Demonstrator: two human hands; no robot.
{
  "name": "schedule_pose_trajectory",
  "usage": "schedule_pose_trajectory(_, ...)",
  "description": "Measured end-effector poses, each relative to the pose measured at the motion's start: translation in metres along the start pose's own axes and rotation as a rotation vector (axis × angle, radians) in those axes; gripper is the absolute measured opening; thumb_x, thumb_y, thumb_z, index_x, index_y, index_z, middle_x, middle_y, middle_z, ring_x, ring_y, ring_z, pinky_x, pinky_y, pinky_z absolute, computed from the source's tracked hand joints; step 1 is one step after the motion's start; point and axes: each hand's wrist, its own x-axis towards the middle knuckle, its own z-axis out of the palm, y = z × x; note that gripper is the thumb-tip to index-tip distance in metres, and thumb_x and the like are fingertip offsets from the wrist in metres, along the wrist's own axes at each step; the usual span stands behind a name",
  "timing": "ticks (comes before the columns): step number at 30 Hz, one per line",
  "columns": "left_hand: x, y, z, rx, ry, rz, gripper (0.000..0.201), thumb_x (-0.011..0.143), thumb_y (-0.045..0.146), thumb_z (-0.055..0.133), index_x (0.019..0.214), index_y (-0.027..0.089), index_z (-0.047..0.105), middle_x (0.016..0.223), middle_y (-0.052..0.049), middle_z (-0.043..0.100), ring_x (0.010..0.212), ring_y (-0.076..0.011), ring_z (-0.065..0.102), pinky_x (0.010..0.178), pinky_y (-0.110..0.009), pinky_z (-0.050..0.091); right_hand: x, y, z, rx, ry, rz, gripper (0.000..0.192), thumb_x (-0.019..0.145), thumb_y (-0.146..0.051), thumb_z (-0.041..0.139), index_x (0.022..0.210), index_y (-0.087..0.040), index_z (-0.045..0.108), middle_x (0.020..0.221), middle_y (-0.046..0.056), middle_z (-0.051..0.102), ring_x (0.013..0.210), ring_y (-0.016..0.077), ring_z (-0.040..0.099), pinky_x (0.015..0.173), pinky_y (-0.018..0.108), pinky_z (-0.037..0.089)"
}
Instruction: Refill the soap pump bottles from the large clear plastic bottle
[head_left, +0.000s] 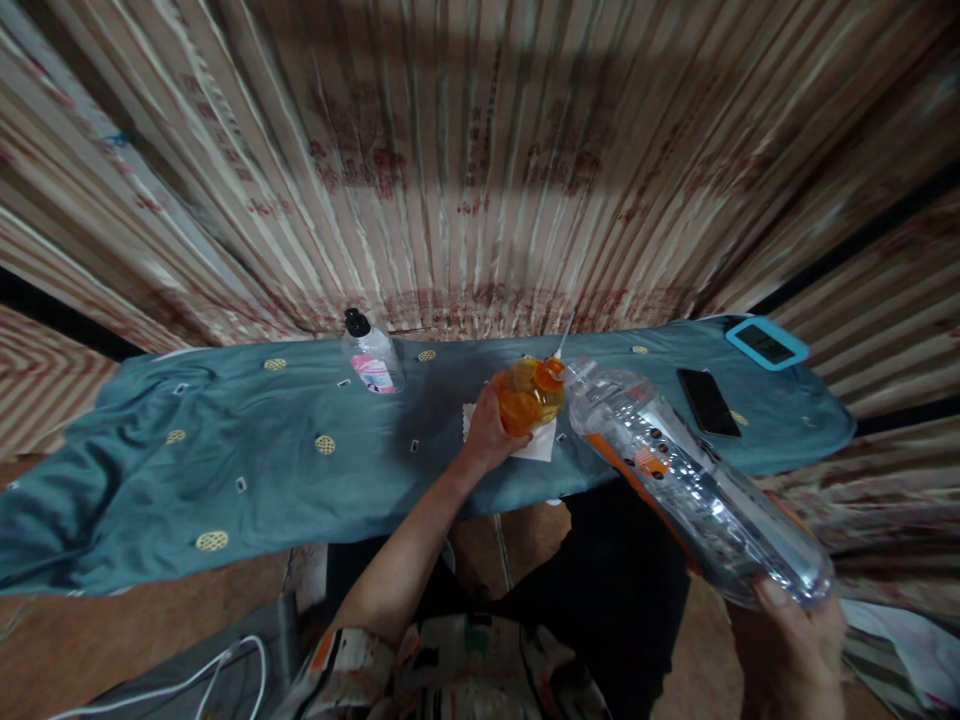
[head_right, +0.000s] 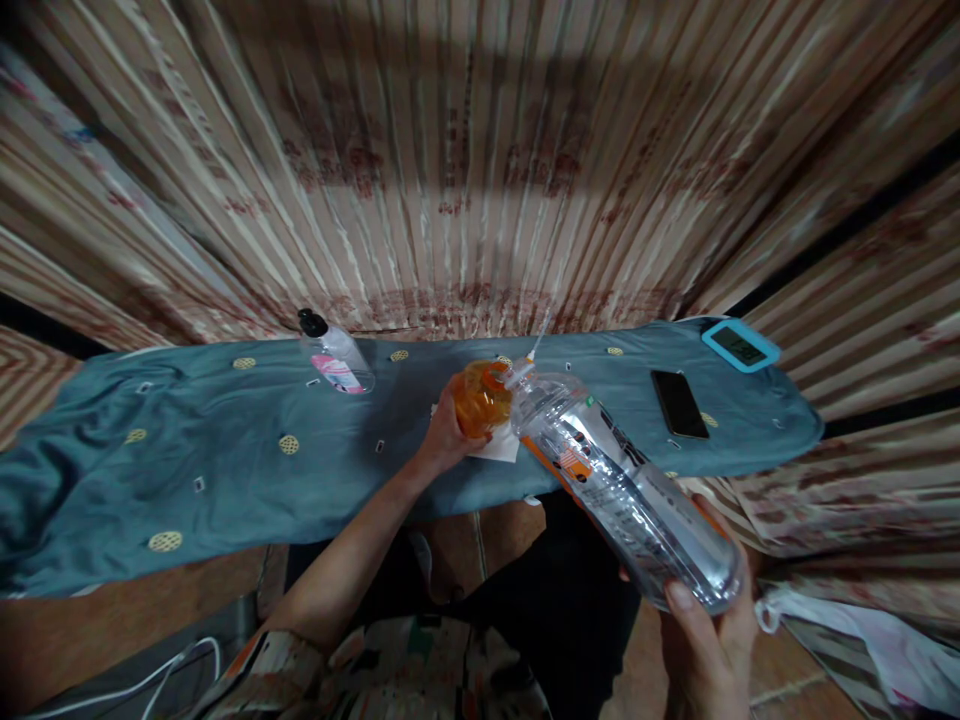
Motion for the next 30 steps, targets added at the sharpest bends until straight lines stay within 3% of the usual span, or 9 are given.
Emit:
schedule_pose_trajectory(9, 0.0, 0.005, -0.001, -0.015, -0.014, 0.015, 0.101, 0.06, 0.017, 0.095, 0.152, 0.024, 0.053, 0.153, -0.013, 0.065, 0.145, -0.0375, 0.061, 0.132, -0.06, 0.045, -0.001, -0.002, 0.004, -0.002, 0.015, -0.015, 0.087, 0.059, -0.056, 0.094, 0.138, -0.028, 0.07, 0.134, 0.015, 0.067, 0.119, 0.0406, 0.068, 0.086, 0.059, 0.068)
schedule_pose_trajectory(18, 0.0, 0.005, -0.001, -0.005, -0.006, 0.0, 0.104, 0.059, 0.015, 0.097, 0.153, 0.025, 0.053, 0.155, -0.012, 0.065, 0.148, -0.0386, 0.059, 0.134, -0.061, 0.042, -0.004, -0.005, 0.007, -0.015, 0.031, 0.015, 0.097, 0.059, -0.059, 0.094, 0.146, -0.025, 0.067, 0.134, 0.014, 0.067, 0.133, 0.0425, 0.063, 0.091, 0.054, 0.067)
schedule_pose_trajectory(22, 0.0, 0.005, -0.001, -0.014, -0.015, 0.007, 0.102, 0.06, 0.015, 0.095, 0.152, 0.023, 0.052, 0.153, -0.013, 0.065, 0.147, -0.0385, 0.06, 0.133, -0.061, 0.043, 0.007, 0.007, -0.006, -0.044, 0.007, 0.029, 0.107, 0.058, -0.058, 0.092, 0.155, -0.028, 0.062, 0.147, 0.016, 0.062, 0.12, 0.0404, 0.067, 0.085, 0.057, 0.067)
schedule_pose_trajectory(25, 0.0, 0.005, -0.002, -0.015, -0.012, -0.004, 0.103, 0.059, 0.015, 0.096, 0.152, 0.023, 0.052, 0.153, -0.013, 0.065, 0.146, -0.0384, 0.061, 0.133, -0.06, 0.043, 0.021, 0.021, -0.02, -0.011, -0.001, 0.019, 0.108, 0.046, -0.052, 0.094, 0.148, -0.029, 0.067, 0.142, 0.016, 0.065, 0.099, 0.0351, 0.069, 0.075, 0.057, 0.067)
schedule_pose_trajectory(30, 0.0, 0.005, -0.002, -0.01, -0.019, -0.001, 0.105, 0.059, 0.016, 0.096, 0.153, 0.024, 0.05, 0.156, -0.014, 0.064, 0.149, -0.039, 0.058, 0.133, -0.061, 0.042, 0.027, 0.028, -0.026, 0.024, 0.03, 0.022, 0.106, 0.042, -0.049, 0.096, 0.143, -0.03, 0.071, 0.138, 0.015, 0.068, 0.091, 0.0324, 0.069, 0.066, 0.054, 0.067)
